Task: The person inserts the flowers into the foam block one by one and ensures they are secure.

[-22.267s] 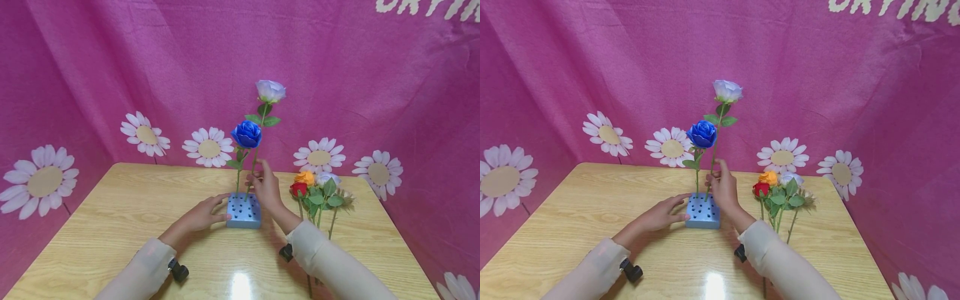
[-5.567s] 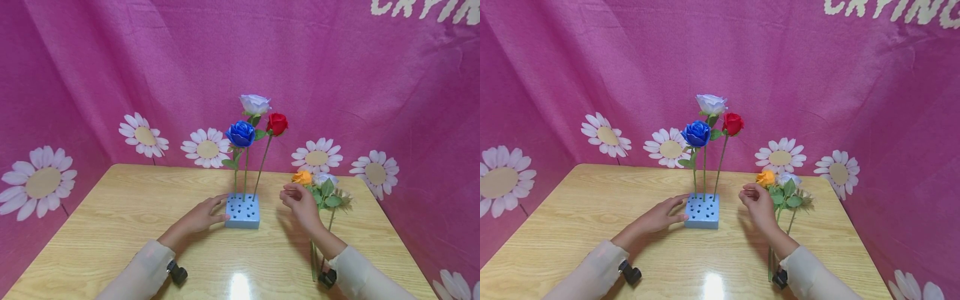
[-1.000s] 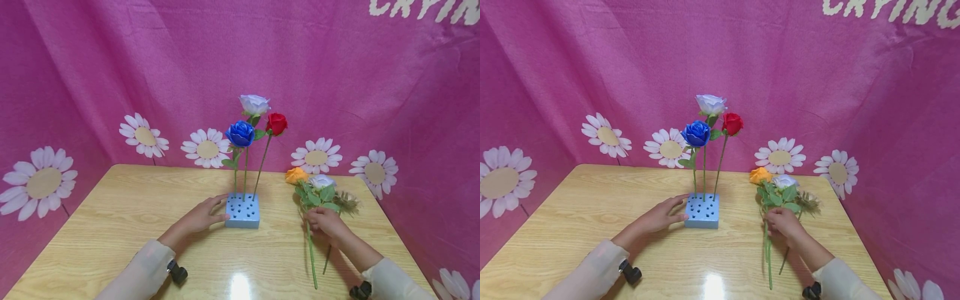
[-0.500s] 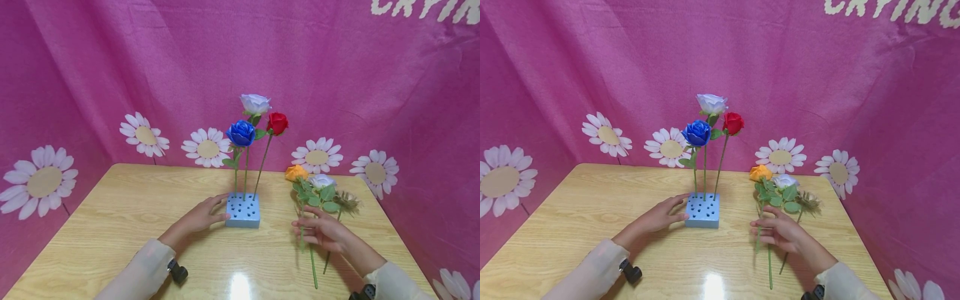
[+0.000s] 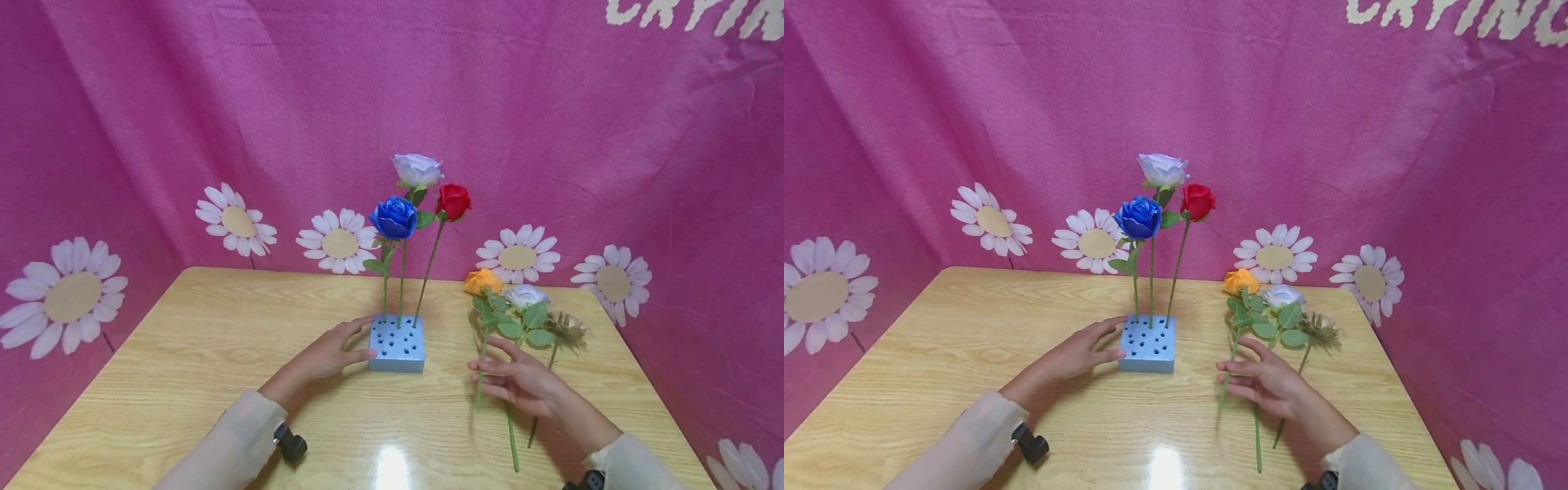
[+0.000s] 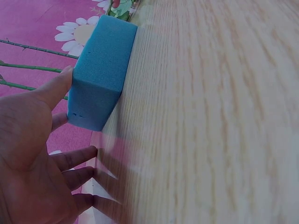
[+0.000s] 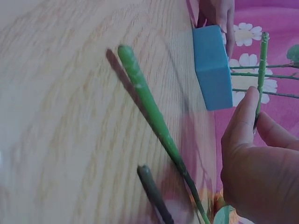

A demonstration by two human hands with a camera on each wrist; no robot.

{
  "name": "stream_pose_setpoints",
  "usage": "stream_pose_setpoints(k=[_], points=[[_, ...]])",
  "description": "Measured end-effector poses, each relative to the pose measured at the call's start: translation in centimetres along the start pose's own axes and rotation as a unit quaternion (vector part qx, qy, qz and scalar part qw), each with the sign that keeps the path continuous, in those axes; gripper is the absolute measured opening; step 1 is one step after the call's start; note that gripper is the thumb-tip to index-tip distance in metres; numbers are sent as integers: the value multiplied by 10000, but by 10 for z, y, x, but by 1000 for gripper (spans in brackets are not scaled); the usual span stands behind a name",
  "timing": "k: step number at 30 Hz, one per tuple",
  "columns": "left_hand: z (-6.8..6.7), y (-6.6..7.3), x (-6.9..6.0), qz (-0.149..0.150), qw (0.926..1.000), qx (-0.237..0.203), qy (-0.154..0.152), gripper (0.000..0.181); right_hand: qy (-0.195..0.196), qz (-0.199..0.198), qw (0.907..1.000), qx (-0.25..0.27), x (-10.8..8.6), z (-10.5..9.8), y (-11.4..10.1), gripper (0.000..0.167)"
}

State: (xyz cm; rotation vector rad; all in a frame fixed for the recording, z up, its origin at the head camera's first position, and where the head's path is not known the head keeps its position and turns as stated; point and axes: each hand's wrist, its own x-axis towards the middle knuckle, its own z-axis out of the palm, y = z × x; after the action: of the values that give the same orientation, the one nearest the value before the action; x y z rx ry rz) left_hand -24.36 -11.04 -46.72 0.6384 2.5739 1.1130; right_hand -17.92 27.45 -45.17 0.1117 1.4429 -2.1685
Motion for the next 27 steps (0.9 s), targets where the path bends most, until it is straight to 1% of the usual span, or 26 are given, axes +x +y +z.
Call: stream_pose_setpoints(k=[11,16,20,23,27], points=[[0,0,0,-13,10000,-19,25,75,225,-156,9994,-209,3,13,8,87],[0,0,0,-37,10000,-17,28,75,328,-269,9985,-354,5,20,11,82],[1,0,0,-47,10000,-32,36,75,321,-352,9983,-347,6,24,14,68],[1,-1,1,-37,10000,-36,37,75,276,-415,9983,-312,7,27,15,54],[1,0,0,-26,10000,-33,26,74,236,-498,9977,-392,9,30,17,38]])
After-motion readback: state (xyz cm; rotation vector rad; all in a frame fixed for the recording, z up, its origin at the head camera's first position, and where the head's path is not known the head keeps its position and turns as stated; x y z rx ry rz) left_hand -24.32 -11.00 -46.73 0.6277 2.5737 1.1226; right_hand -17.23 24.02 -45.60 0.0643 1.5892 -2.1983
